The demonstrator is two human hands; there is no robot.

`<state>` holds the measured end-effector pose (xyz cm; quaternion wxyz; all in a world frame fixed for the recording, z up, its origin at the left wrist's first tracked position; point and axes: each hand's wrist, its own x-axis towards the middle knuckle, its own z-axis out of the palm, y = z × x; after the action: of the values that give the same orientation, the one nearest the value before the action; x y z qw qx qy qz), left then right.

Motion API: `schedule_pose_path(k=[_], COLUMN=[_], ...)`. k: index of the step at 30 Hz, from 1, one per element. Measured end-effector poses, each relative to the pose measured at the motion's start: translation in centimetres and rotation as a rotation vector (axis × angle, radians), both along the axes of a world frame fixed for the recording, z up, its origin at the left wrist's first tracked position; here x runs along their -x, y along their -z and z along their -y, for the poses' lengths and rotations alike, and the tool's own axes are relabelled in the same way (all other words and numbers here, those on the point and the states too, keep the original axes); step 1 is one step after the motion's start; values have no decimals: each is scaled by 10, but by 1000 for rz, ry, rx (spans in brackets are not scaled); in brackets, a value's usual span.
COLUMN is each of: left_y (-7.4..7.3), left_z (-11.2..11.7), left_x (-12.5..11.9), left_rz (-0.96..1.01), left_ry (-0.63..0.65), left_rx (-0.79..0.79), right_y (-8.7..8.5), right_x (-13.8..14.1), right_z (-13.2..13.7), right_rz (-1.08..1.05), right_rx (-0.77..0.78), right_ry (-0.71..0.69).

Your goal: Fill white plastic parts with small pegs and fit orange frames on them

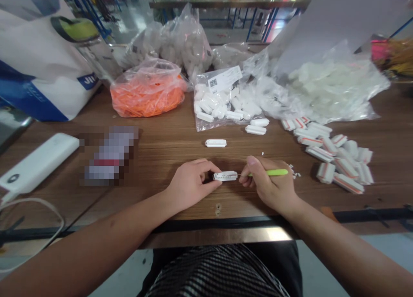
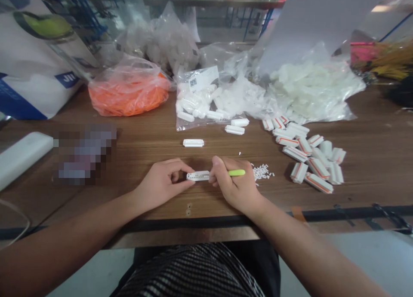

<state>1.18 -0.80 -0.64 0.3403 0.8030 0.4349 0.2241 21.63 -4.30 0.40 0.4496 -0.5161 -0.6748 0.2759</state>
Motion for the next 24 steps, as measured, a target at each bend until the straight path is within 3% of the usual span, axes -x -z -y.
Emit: schedule_pose_path(k=[8, 17, 24], left_y=[-2, -1, -2], left_z=[1, 0, 0], left_x=[0, 0, 0], left_rz=[-11, -12, -12], left_ry=[2, 3, 5], left_rx=[-3, -4, 4], right_y=[2, 2, 0], right_x=[-3, 0, 3], right_z=[-2, -2, -4], right_rz=[-234, -211, -245], right_rx=[163, 183, 246], right_ry=[154, 110, 181])
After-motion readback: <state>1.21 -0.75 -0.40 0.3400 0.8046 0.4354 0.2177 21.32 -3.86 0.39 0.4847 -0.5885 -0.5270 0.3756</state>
